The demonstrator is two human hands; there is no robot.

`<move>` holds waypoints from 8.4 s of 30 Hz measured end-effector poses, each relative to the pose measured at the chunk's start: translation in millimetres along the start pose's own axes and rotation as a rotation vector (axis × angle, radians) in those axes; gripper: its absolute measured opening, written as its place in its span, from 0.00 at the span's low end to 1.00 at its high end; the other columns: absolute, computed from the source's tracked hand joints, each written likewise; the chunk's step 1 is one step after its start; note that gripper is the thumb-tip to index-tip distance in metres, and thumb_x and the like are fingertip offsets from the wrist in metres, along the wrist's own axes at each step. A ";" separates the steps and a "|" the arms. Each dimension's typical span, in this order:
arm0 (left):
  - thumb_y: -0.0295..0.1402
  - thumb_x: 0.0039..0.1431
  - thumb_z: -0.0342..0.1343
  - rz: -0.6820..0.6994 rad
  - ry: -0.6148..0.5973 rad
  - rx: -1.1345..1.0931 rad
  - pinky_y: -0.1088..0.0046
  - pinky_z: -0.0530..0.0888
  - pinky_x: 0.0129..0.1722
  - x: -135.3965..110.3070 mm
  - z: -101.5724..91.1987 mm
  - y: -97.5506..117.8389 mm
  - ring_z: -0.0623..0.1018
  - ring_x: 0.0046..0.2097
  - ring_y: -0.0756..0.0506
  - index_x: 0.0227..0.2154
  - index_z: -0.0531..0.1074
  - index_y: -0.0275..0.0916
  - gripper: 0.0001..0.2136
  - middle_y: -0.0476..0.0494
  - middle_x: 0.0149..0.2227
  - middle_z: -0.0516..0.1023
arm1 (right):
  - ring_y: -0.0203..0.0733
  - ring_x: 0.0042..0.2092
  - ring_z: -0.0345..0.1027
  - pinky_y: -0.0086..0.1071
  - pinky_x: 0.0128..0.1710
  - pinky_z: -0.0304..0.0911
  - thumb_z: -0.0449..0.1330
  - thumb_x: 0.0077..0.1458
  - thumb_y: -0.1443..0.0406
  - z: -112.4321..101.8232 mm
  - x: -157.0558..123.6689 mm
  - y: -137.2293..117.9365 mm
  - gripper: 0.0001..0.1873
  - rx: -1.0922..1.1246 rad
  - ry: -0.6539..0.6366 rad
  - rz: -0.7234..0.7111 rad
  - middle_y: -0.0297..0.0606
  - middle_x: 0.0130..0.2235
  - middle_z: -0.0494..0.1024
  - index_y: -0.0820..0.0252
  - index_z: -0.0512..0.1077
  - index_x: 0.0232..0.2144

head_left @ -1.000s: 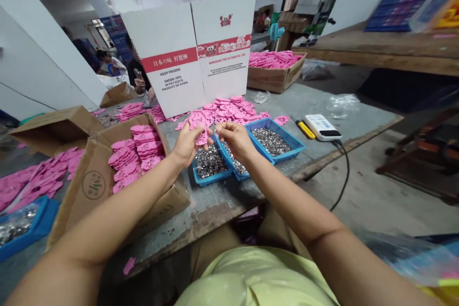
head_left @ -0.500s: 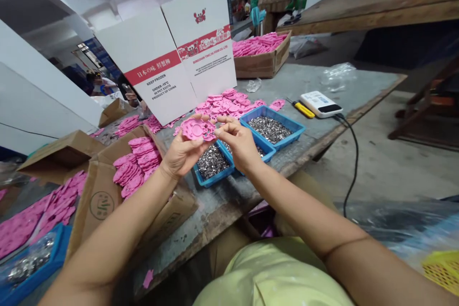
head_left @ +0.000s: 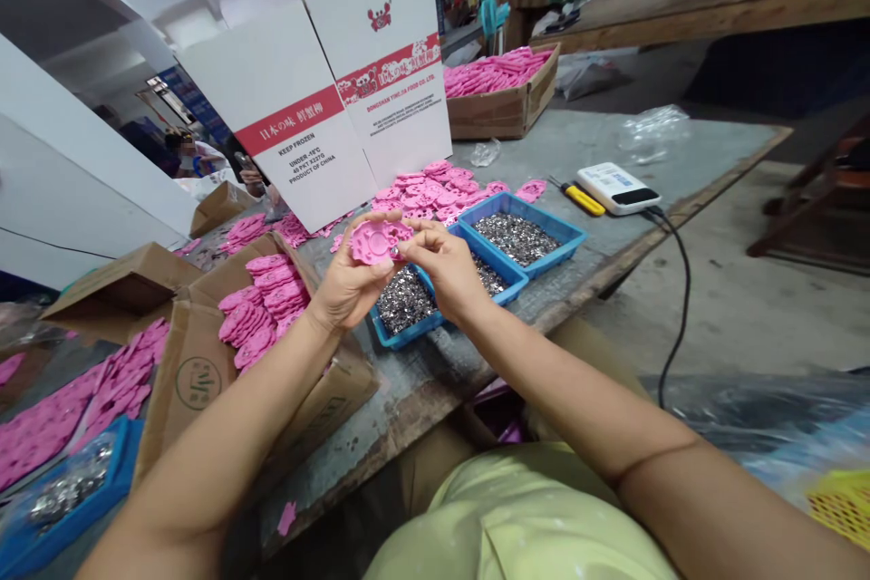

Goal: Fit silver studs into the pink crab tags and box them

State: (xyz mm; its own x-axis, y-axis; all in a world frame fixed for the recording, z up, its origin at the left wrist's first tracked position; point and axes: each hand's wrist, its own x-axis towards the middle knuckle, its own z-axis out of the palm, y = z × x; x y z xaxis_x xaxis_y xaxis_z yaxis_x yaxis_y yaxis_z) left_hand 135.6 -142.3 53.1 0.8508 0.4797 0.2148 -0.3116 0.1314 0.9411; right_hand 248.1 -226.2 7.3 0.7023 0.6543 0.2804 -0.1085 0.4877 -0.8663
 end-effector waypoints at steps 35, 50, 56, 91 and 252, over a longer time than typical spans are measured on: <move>0.23 0.41 0.76 -0.002 0.062 0.011 0.56 0.72 0.64 -0.5 2.5 -1.0 0.73 0.66 0.37 0.44 0.76 0.46 0.26 0.46 0.57 0.78 | 0.49 0.54 0.71 0.47 0.64 0.62 0.69 0.47 0.57 10.2 -0.5 16.9 0.14 0.110 0.047 0.016 0.38 0.43 0.80 0.54 0.70 0.19; 0.22 0.46 0.62 -0.134 0.200 -0.017 0.42 0.76 0.60 3.3 2.9 0.9 0.80 0.58 0.35 0.53 0.73 0.43 0.28 0.42 0.51 0.83 | 0.44 0.46 0.71 0.44 0.56 0.67 0.69 0.49 0.55 -5.4 7.6 31.1 0.14 0.045 0.005 -0.013 0.40 0.46 0.78 0.54 0.71 0.31; 0.21 0.46 0.59 -0.179 0.190 -0.003 0.38 0.78 0.56 3.8 -2.8 3.9 0.84 0.50 0.36 0.57 0.67 0.44 0.32 0.44 0.44 0.85 | 0.46 0.46 0.71 0.44 0.54 0.67 0.67 0.47 0.58 -46.1 31.2 33.9 0.10 -0.111 0.117 -0.021 0.38 0.40 0.77 0.52 0.70 0.29; 0.18 0.48 0.53 -0.526 0.401 0.033 0.70 0.76 0.24 -2.4 26.4 -1.6 0.82 0.31 0.42 0.36 0.73 0.30 0.11 0.34 0.36 0.83 | 0.31 0.22 0.56 0.30 0.25 0.53 0.76 0.45 0.59 -95.9 46.1 24.4 0.17 -0.560 -0.143 0.301 0.29 0.20 0.70 0.60 0.72 0.21; 0.21 0.49 0.60 -0.350 0.028 0.086 0.74 0.73 0.23 -6.8 22.3 -8.6 0.82 0.30 0.45 0.43 0.70 0.35 0.16 0.40 0.35 0.81 | 0.48 0.49 0.69 0.45 0.43 0.75 0.70 0.55 0.56 -58.4 19.9 -10.2 0.12 -0.473 -0.411 -0.128 0.42 0.50 0.72 0.58 0.76 0.28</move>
State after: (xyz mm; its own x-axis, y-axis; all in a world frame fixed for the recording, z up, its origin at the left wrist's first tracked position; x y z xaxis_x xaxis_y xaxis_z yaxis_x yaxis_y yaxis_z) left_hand 141.9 -166.1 49.4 0.8871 0.4427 -0.1305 0.0344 0.2186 0.9752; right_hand 304.3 -251.9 -2.5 0.3516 0.8219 0.4481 0.3469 0.3302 -0.8778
